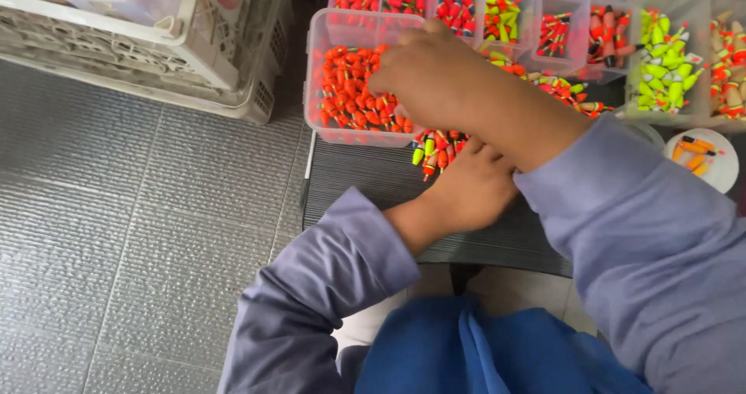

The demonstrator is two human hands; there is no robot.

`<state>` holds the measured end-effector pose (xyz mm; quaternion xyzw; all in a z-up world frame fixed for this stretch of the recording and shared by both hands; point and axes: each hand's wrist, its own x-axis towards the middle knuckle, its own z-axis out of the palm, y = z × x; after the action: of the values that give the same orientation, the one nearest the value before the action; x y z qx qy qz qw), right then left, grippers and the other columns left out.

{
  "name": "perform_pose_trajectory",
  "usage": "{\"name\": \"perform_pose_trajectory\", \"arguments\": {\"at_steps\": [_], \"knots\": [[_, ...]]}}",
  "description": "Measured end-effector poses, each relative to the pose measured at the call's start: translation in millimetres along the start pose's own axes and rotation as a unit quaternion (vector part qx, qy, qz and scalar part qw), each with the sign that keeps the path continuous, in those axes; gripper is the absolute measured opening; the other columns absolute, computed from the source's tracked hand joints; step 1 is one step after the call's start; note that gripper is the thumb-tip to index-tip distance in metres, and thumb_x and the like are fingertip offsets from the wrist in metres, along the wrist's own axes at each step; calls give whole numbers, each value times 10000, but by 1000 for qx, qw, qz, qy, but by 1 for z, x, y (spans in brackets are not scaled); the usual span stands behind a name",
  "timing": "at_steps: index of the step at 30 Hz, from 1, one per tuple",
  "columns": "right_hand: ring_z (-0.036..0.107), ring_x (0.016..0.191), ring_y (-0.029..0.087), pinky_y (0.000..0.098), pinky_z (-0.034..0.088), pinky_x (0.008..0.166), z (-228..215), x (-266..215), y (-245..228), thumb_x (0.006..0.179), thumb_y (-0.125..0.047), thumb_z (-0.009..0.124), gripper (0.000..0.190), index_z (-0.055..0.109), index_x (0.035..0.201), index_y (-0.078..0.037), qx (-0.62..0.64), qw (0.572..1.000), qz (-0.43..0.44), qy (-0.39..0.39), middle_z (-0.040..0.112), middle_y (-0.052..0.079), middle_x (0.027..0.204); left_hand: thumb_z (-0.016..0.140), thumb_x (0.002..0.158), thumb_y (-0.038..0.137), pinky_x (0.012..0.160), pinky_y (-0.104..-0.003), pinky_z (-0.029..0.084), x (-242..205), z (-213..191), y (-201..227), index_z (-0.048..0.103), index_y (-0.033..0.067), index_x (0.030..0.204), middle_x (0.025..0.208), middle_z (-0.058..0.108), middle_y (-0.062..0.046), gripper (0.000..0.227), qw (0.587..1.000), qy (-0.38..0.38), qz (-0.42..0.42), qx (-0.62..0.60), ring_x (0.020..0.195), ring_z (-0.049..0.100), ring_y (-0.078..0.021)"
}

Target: The person sits at a table and assembles small fishing floats by hand. They pick up orange and yellow float bodies and attach small red tips to them, placing the finished items into a pile on the table.

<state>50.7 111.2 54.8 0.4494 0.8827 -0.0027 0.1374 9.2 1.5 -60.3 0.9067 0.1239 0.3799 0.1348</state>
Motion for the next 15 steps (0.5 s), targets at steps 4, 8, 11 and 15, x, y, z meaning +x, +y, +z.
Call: {"name": "perform_pose_trajectory", "arguments": {"at_steps": [4,8,11,15], "knots": [[599,980,261,529,368,1010,-5,38,-10,809,-189,700,156,743,909,-301,-57,992,17,-113,710,-42,785,545,831,59,807,-583,443,-4,12,-1,637,29,819,847,596,-216,98,998,55,-9,-18,840,527,-424],[608,683,180,395,410,726,6,53,-5,852,-254,691,149,678,704,-232,-19,978,44,-201,645,-79,629,545,809,23,856,-603,435,-2,12,-1,625,28,846,928,597,-235,88,998,58,-23,-25,874,543,-441],[594,686,188,381,427,598,3,52,-5,885,-200,620,149,693,759,-230,38,976,58,-204,648,-48,645,538,819,48,903,-621,429,-1,14,0,661,50,868,941,622,-203,132,999,47,-20,-1,903,543,-411],[656,809,243,416,481,675,-5,48,-13,932,-381,618,212,704,862,-201,0,977,63,-205,702,-10,756,547,827,42,977,-651,424,-1,18,1,667,27,932,1023,641,-236,160,998,58,-26,-9,1011,543,-444]]}}
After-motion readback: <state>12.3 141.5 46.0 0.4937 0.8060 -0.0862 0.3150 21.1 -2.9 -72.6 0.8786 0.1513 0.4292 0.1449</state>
